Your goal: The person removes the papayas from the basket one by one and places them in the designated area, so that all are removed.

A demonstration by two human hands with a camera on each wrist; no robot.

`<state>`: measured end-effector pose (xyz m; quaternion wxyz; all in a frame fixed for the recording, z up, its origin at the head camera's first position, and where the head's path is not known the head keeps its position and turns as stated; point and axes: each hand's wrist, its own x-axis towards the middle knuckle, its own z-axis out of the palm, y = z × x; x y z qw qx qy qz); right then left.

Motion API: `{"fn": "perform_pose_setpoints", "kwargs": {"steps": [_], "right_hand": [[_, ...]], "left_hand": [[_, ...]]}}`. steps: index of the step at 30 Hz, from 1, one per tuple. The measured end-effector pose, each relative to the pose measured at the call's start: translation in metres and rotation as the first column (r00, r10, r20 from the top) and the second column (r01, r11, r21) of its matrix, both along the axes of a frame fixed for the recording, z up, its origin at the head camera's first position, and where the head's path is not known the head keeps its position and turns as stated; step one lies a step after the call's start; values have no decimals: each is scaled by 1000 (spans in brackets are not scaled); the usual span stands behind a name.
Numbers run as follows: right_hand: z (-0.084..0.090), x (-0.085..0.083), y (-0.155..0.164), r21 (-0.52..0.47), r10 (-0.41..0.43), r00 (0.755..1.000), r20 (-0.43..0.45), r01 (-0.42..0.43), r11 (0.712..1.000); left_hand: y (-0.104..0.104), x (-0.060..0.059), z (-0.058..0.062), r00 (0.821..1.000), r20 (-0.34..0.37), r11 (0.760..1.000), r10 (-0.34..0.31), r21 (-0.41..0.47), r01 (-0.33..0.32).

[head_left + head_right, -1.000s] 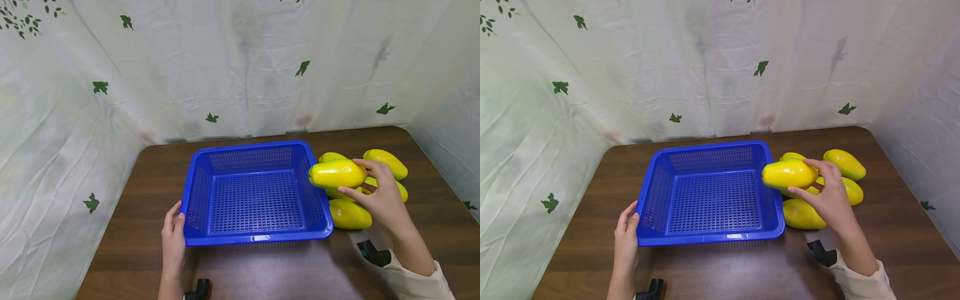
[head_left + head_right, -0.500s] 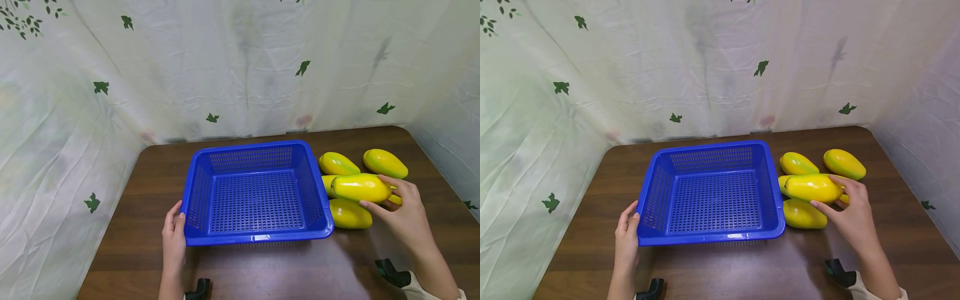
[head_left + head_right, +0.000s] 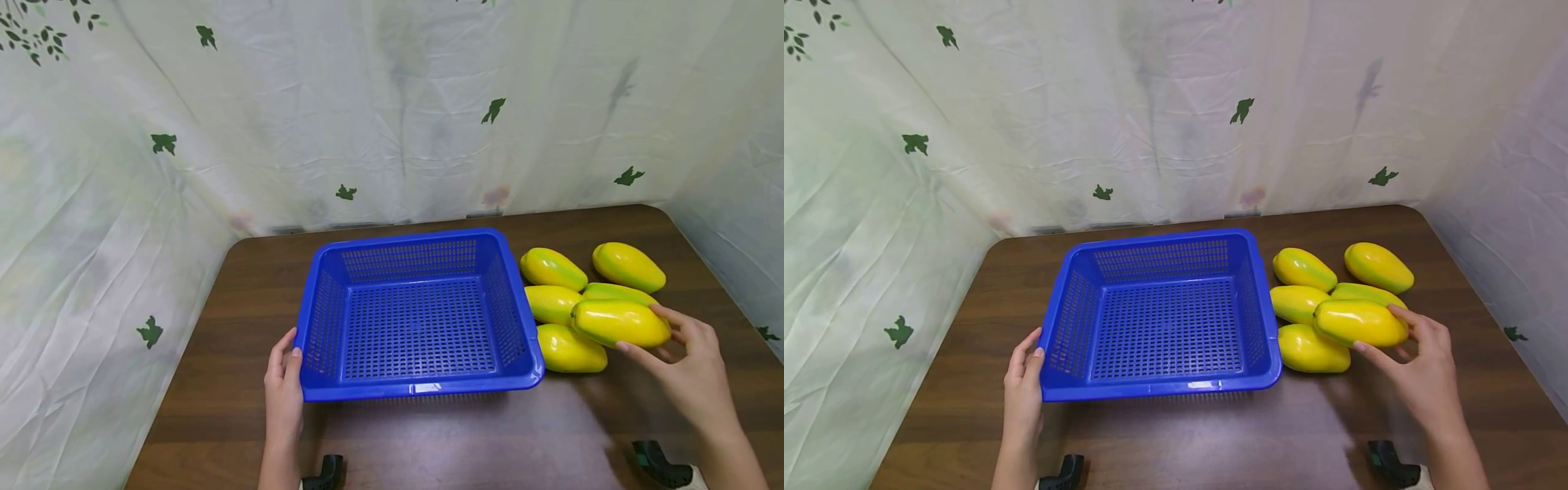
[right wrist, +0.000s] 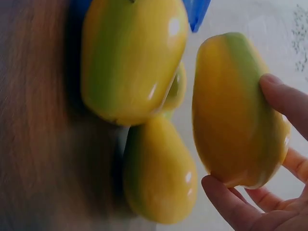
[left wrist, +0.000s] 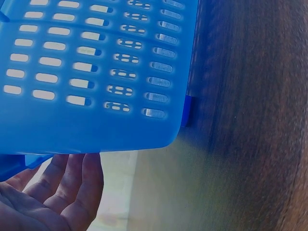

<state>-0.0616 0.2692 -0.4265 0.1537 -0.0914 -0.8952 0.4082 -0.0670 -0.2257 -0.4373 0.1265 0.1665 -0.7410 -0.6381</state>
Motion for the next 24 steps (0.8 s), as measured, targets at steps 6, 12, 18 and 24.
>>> {"fn": "perform_pose_setpoints", "kwargs": {"steps": [6,12,18,24], "right_hand": [[-12,4,10,-31,-37,999,29,38,999],[-27,7,19,-32,-62,995,80,65,997],[-38,8,25,-42,-58,995,78,61,997],[-47,6,32,-9,25,999,22,-25,1000]], "left_hand": [[0,0,0,1000,-4,1000,4,4,-4],[0,0,1,1000,-5,1000,3,4,-3],[0,0,1,1000,-2,1000,1,17,-1],[0,1,1,1000,5,1000,-2,18,2]]}}
